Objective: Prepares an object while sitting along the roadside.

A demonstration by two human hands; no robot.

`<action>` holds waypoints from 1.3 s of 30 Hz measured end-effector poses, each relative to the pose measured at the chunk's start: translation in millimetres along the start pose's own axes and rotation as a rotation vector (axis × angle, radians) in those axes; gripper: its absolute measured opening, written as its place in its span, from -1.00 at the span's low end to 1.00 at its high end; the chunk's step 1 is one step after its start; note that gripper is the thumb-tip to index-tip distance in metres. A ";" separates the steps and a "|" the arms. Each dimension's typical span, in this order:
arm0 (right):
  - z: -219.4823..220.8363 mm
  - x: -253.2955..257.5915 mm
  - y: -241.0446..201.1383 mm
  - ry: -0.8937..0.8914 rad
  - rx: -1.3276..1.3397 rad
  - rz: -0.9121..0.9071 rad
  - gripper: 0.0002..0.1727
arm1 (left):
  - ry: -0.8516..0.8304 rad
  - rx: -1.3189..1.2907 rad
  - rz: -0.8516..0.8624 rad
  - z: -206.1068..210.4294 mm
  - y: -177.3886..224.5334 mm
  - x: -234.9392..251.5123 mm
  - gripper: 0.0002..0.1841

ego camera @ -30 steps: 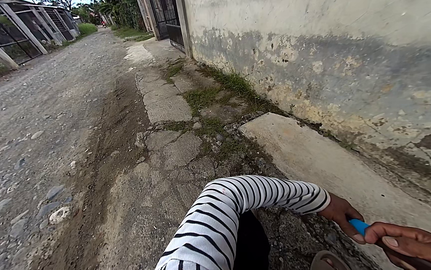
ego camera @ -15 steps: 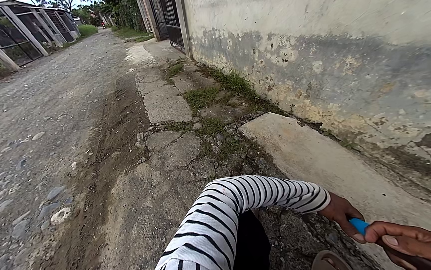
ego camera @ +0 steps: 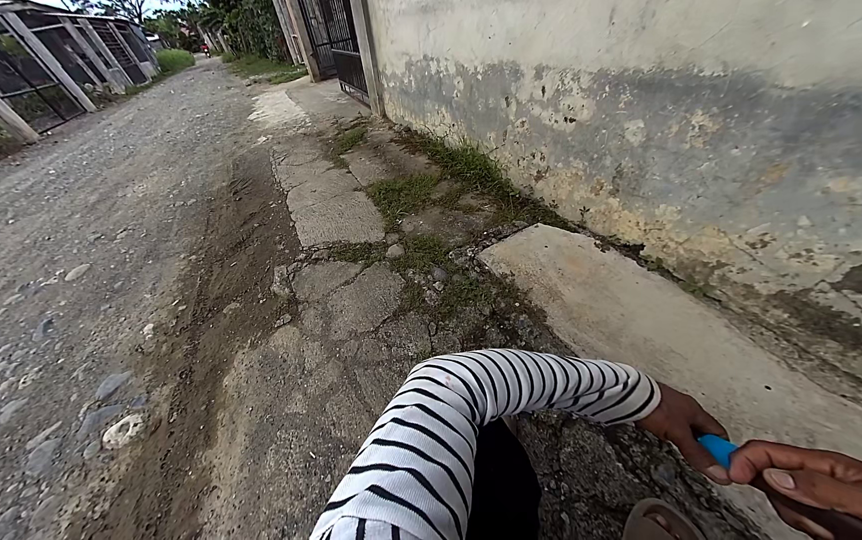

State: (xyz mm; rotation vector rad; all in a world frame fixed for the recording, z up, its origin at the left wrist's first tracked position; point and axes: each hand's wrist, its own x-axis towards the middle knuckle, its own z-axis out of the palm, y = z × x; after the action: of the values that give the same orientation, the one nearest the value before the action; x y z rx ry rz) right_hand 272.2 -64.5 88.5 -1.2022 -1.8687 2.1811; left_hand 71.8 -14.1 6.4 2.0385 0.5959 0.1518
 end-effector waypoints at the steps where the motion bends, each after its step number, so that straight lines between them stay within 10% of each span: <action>1: -0.3 0.1 0.2 -0.001 -0.002 0.003 -0.65 | -0.001 0.001 -0.001 -0.1 0.2 0.0 -0.76; 39: 0.3 -1.5 -0.6 0.000 -0.006 0.012 -0.65 | -0.016 0.007 -0.040 -0.6 5.3 0.1 -0.74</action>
State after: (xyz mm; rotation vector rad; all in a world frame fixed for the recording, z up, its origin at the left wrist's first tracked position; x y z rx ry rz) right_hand 272.8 -65.3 89.8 -1.2176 -1.8743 2.1824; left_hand 73.5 -15.7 11.1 2.0310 0.6272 0.1100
